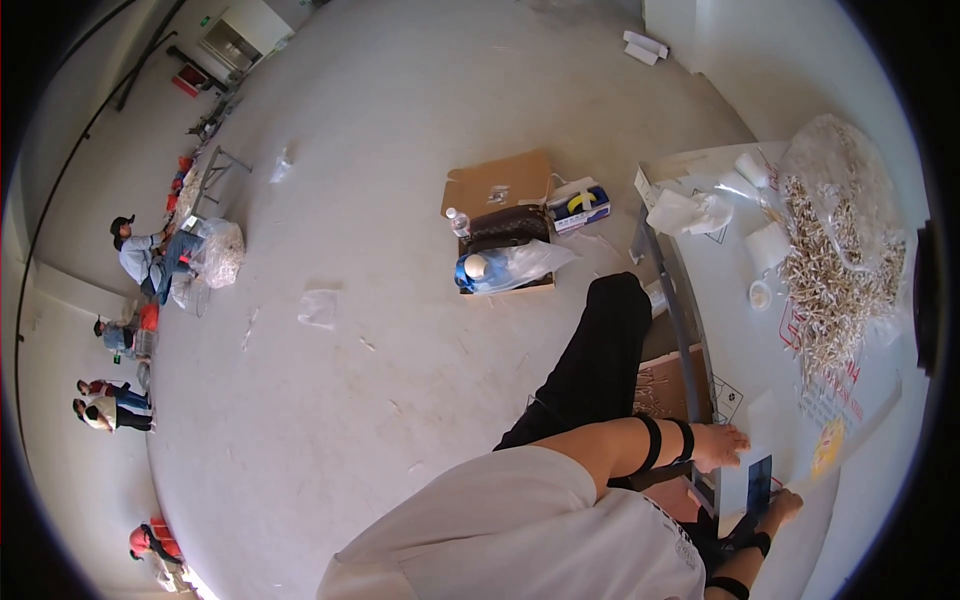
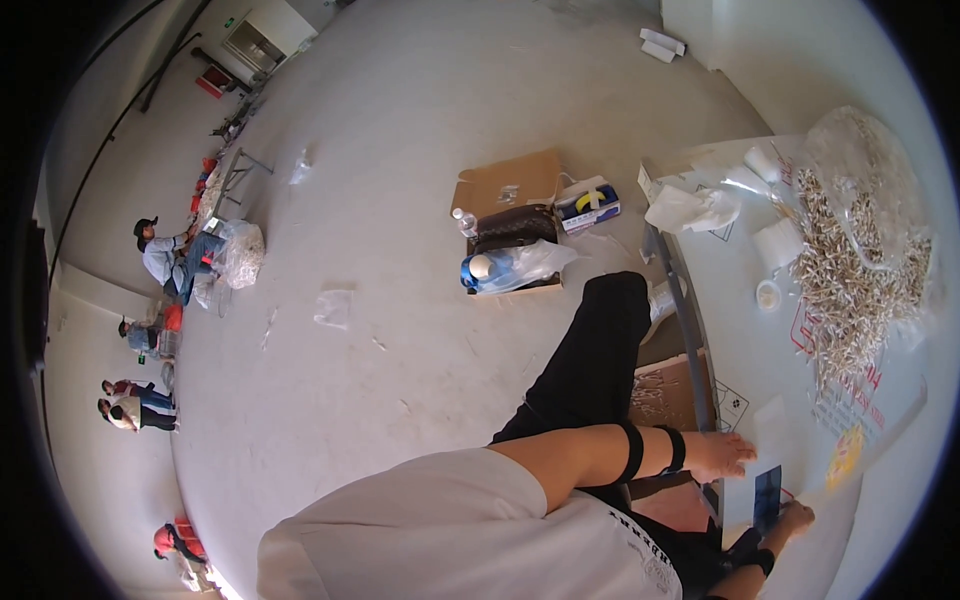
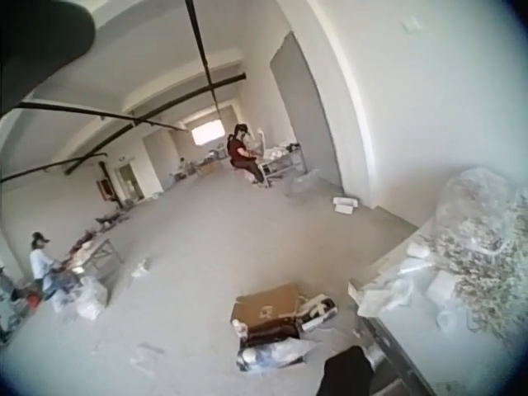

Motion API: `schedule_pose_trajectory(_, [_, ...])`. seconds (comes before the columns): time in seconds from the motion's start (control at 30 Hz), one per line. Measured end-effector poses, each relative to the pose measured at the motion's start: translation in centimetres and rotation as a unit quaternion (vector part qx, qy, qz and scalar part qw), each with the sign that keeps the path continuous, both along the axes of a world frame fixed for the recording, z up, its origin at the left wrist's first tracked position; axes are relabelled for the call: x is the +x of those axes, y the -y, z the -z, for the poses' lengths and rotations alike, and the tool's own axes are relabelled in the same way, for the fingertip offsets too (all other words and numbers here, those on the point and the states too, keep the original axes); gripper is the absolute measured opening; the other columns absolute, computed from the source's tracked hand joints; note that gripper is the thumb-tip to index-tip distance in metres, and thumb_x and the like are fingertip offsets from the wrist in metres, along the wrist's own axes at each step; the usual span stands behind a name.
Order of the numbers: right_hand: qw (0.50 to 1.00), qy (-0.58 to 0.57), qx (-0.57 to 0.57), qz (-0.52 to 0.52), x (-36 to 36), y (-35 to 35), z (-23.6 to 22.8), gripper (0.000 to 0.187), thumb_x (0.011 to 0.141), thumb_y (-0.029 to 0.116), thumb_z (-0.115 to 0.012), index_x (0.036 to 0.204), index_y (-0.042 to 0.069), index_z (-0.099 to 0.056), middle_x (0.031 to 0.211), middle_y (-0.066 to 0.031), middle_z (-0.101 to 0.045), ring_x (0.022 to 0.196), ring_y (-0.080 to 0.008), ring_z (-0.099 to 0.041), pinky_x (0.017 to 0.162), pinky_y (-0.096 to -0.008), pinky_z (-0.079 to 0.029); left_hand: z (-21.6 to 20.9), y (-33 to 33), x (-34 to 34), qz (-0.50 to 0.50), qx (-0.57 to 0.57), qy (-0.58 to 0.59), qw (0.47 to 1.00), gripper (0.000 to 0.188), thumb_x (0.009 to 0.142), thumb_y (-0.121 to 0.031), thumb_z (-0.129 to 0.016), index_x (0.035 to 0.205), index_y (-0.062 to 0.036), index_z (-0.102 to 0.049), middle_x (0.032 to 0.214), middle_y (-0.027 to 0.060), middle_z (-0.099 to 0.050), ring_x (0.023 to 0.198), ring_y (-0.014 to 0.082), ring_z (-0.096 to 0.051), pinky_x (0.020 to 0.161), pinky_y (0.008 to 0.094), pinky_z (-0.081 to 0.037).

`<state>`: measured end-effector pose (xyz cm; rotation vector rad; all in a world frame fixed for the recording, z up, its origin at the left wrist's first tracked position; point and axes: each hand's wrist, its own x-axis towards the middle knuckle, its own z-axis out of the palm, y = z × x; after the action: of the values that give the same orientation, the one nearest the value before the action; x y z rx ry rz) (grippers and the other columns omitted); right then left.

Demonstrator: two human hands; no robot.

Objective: Manually organizing and aligning cotton swabs on a plastic sheet for packaging.

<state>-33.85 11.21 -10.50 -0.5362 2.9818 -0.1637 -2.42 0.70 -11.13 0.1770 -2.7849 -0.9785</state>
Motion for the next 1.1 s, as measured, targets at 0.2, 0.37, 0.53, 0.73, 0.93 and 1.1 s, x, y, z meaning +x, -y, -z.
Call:
schedule_pose_trajectory(0.2, [0.972,-0.081,-0.061,-0.210,3.2,-0.9,1.1,0.018,0.081,0.025,-0.058,0.083,0.008,-0.057,0.079,-0.0145,-0.065,0.075,-0.0339,-0.063,0.064,-0.0478,-0.047,-0.2,0.2,1.5,-0.032,-0.026,0.004,0.999,0.047,0.072,-0.014,-0.065,0.118,-0.0103,-0.059,0.143,0.0192,-0.038,0.136,0.0338,-0.030,0.109,0.0443,-0.026])
schedule_pose_trajectory(0.37, [0.975,0.007,-0.166,-0.145,2.8,-2.0,0.1,0.022,0.079,0.029,-0.068,0.080,0.006,-0.066,0.075,-0.0097,-0.066,0.067,-0.0249,-0.062,0.061,-0.0393,-0.048,0.7,-0.4,1.4,-0.058,-0.051,-0.078,0.994,0.052,0.065,-0.011,-0.071,0.115,-0.0114,-0.057,0.138,0.0203,-0.041,0.130,0.0366,-0.036,0.103,0.0483,-0.032])
schedule_pose_trajectory(0.53, [0.960,0.062,-0.235,-0.142,4.5,-1.5,0.1,0.020,0.074,0.021,-0.074,0.077,0.003,-0.068,0.069,-0.0086,-0.066,0.062,-0.0182,-0.061,0.061,-0.0334,-0.049,-1.2,0.8,2.8,-0.050,-0.040,-0.123,0.990,0.068,0.058,-0.012,-0.079,0.119,-0.0115,-0.050,0.128,0.0209,-0.046,0.122,0.0381,-0.044,0.094,0.0509,-0.039])
schedule_pose_trajectory(0.73, [0.918,0.115,-0.365,-0.101,4.7,-2.6,-0.1,0.011,0.070,0.009,-0.070,0.079,0.005,-0.069,0.073,-0.0071,-0.061,0.065,-0.0172,-0.059,0.060,-0.0304,-0.048,-4.5,0.4,0.6,-0.087,-0.036,-0.024,0.995,0.041,0.071,-0.005,-0.068,0.110,-0.0021,-0.058,0.121,0.0147,-0.052,0.120,0.0333,-0.045,0.098,0.0455,-0.036])
schedule_pose_trajectory(0.93, [0.921,0.088,-0.374,-0.064,5.6,-3.7,-0.7,0.012,0.067,0.014,-0.069,0.079,0.010,-0.070,0.080,-0.0090,-0.060,0.075,-0.0254,-0.062,0.068,-0.0348,-0.049,-4.9,-1.7,-5.1,-0.018,-0.082,-0.040,0.996,0.052,0.077,-0.011,-0.067,0.126,-0.0025,-0.049,0.137,0.0138,-0.044,0.132,0.0301,-0.036,0.105,0.0446,-0.032])
schedule_pose_trajectory(1.1, [0.946,0.063,-0.303,-0.094,6.8,-2.3,-2.7,0.009,0.069,0.016,-0.066,0.075,0.011,-0.069,0.084,-0.0088,-0.061,0.084,-0.0275,-0.061,0.072,-0.0382,-0.049,-3.5,-2.2,-9.8,0.004,-0.123,-0.023,0.992,0.064,0.082,-0.024,-0.066,0.138,-0.0055,-0.039,0.147,0.0139,-0.034,0.138,0.0305,-0.029,0.109,0.0477,-0.026])
